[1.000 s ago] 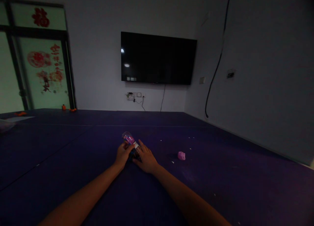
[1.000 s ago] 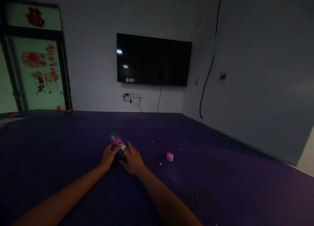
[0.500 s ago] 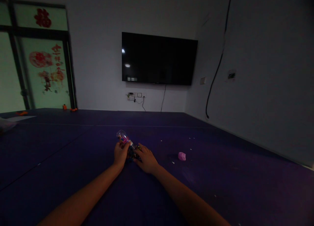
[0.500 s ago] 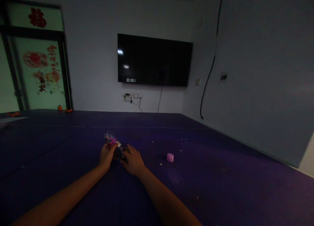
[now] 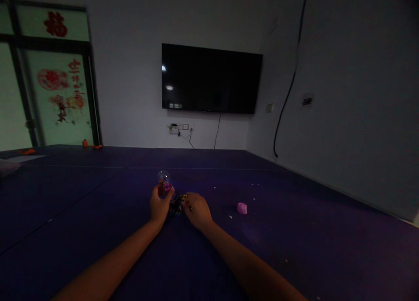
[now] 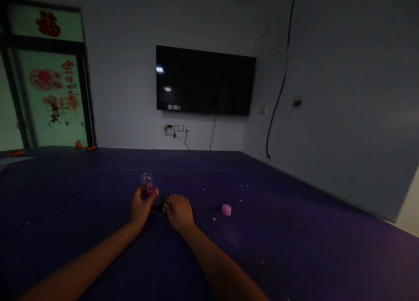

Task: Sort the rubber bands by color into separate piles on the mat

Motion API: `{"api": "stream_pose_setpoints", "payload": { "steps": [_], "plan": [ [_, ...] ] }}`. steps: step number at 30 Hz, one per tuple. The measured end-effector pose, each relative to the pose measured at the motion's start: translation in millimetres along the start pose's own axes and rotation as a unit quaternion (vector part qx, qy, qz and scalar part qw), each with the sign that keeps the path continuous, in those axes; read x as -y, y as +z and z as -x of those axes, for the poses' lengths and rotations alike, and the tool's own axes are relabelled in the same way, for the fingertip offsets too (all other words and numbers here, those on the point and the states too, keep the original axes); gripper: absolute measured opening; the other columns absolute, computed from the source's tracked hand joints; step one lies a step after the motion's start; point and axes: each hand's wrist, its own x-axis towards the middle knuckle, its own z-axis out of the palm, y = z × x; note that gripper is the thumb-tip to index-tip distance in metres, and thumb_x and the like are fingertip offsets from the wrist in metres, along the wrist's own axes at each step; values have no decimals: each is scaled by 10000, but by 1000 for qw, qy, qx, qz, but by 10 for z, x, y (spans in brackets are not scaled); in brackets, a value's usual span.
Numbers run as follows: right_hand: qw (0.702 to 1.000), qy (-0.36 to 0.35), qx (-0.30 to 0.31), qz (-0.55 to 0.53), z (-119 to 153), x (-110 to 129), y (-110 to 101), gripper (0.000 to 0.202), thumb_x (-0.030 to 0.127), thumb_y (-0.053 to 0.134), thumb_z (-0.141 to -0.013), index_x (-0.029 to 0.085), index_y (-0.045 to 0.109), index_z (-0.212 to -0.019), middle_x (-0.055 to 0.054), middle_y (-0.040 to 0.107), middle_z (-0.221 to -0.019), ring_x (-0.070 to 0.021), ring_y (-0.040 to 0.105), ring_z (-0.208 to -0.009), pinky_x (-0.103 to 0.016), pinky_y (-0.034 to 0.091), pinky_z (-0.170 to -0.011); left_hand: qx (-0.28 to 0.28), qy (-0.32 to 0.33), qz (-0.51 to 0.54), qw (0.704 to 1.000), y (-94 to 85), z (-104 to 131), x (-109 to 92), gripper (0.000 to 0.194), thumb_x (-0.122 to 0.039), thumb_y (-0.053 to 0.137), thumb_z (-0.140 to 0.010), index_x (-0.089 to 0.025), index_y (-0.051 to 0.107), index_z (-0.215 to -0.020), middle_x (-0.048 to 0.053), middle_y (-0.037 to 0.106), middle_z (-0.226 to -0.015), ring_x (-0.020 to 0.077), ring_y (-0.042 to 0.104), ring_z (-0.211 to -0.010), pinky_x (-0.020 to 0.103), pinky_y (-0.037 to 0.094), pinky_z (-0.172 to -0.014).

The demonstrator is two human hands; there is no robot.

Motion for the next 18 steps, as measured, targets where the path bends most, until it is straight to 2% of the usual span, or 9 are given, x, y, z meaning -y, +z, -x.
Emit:
{"api": "stream_pose_setpoints", "payload": {
  "steps": [2,5,9,13,18],
  "plan": [
    [1000,13,-6,-1,-15,-21,2,345,333,385,-947,205,697,-877,-75,654,-1089,-211,561,-1061,-356,413,-931,1,8,2,1000,4,8,-7,440,-407,729,-617,-173,611,-970,48,656,-846,227,613,-791,358,463,-783],
    [1000,4,3,2,-24,-58,17,452,359,324,-967,202,722,-822,-77,677,-1021,-211,569,-1038,-348,419,-921,-3,12,22,1000,16,11,2,468,-413,730,-623,-169,609,-1004,58,659,-864,224,618,-797,346,468,-773],
    [1000,-10,10,10,-19,-90,33,466,378,318,-968,216,731,-824,-73,654,-1114,-233,515,-1140,-385,392,-963,-5,12,20,1000,20,12,7,485,-438,721,-635,-168,613,-1024,63,668,-874,224,624,-793,340,471,-763],
    [1000,2,15,16,-18,-99,41,415,370,343,-962,201,720,-922,-97,594,-1232,-250,452,-1225,-419,368,-994,1,5,6,1000,10,25,-37,442,-480,712,-629,-158,646,-924,68,680,-822,237,633,-768,337,472,-740],
    [1000,-16,-2,-15,-15,-82,28,339,340,390,-948,204,699,-984,-96,567,-1271,-230,467,-1217,-405,379,-993,14,-48,39,998,10,29,-63,431,-516,725,-593,-138,661,-789,81,688,-751,232,640,-714,305,472,-663]
  ]
}}
